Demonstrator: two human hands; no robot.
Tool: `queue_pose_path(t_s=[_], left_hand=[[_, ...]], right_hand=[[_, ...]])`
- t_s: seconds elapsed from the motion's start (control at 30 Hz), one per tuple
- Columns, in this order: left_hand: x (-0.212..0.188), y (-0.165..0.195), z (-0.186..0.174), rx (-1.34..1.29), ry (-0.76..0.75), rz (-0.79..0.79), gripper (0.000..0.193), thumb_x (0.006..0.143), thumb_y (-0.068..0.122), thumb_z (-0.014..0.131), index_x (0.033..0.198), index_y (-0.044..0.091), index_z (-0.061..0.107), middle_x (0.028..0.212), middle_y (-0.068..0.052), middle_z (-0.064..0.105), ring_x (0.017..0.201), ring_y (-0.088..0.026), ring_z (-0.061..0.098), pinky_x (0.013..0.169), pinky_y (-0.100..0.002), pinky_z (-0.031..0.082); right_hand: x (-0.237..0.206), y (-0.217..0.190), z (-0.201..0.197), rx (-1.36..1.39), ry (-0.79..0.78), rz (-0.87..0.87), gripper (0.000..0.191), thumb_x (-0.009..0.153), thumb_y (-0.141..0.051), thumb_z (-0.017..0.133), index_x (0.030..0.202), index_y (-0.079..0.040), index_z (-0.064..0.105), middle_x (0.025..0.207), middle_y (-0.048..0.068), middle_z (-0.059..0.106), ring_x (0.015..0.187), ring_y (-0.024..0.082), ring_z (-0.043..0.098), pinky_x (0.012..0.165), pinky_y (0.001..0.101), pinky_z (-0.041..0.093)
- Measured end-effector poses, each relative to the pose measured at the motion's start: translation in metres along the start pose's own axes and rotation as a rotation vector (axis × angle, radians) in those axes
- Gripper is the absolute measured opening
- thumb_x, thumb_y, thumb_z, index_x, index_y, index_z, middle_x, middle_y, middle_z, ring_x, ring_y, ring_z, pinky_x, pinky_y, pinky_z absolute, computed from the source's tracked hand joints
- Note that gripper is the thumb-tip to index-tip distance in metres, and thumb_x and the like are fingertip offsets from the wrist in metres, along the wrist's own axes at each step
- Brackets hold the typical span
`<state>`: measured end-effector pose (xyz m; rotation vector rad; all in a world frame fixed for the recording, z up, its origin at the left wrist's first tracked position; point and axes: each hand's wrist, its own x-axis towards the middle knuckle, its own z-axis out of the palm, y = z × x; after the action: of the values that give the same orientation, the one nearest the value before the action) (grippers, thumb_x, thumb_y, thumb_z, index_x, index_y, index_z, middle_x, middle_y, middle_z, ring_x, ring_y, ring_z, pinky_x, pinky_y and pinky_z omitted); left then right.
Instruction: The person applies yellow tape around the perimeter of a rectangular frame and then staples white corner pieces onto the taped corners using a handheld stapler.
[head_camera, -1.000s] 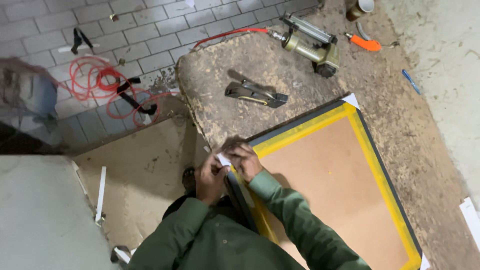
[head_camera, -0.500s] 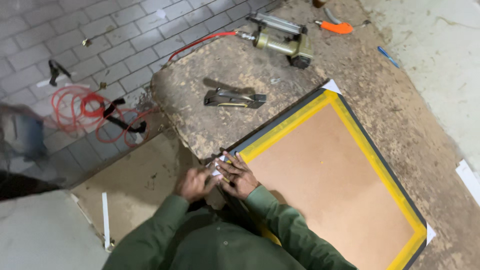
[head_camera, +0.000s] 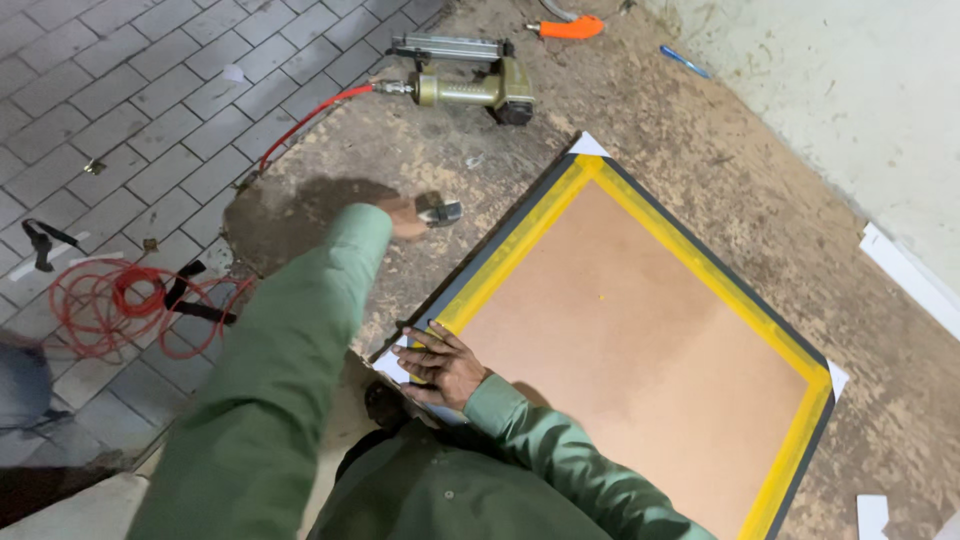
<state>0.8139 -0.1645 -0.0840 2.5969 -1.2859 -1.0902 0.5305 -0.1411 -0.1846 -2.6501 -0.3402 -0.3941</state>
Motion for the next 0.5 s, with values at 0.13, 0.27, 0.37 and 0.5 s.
queue_pose_path(t_s=[0.13,0.27,0.37,0.5], left_hand=[[-0.012,-0.012,0.048,-0.216,0.008,0.069,0.048,0.081,0.024,0.064,0.124,0.003,0.064,0.122,-0.029,0.069,0.113,-0.042,0.068,0.098,-0.049,0.053],[-0.087,-0.031,0.080,-0.112,0.219,0.113,0.040,0.085,0.031,0.068,0.110,0.001,0.068,0.108,-0.027,0.072,0.104,-0.043,0.070,0.089,-0.051,0.055],[-0.160,-0.037,0.087,-0.125,0.255,0.076,0.038,0.082,0.035,0.071,0.103,0.003,0.067,0.101,-0.023,0.072,0.095,-0.045,0.069,0.081,-0.056,0.054],[-0.211,-0.039,0.090,0.001,0.044,-0.106,0.056,0.081,0.060,0.072,0.095,0.006,0.071,0.092,-0.020,0.072,0.093,-0.040,0.071,0.084,-0.054,0.055]], right_hand=[[-0.002,0.002,0.000,0.001,0.018,-0.005,0.040,0.095,-0.039,0.074,0.120,-0.008,0.078,0.145,0.002,0.064,0.151,0.026,0.045,0.129,0.0497,0.027],[-0.006,0.005,0.005,0.026,0.008,0.000,0.043,0.094,-0.039,0.074,0.122,-0.007,0.077,0.145,0.003,0.065,0.150,0.026,0.045,0.129,0.0484,0.026],[-0.008,0.006,0.010,0.073,-0.011,0.030,0.045,0.094,-0.039,0.075,0.123,-0.006,0.076,0.143,0.005,0.065,0.149,0.027,0.045,0.130,0.0497,0.025],[-0.008,0.005,0.009,0.139,-0.041,0.059,0.045,0.092,-0.037,0.077,0.122,-0.004,0.076,0.138,0.007,0.066,0.149,0.029,0.044,0.130,0.0523,0.024]])
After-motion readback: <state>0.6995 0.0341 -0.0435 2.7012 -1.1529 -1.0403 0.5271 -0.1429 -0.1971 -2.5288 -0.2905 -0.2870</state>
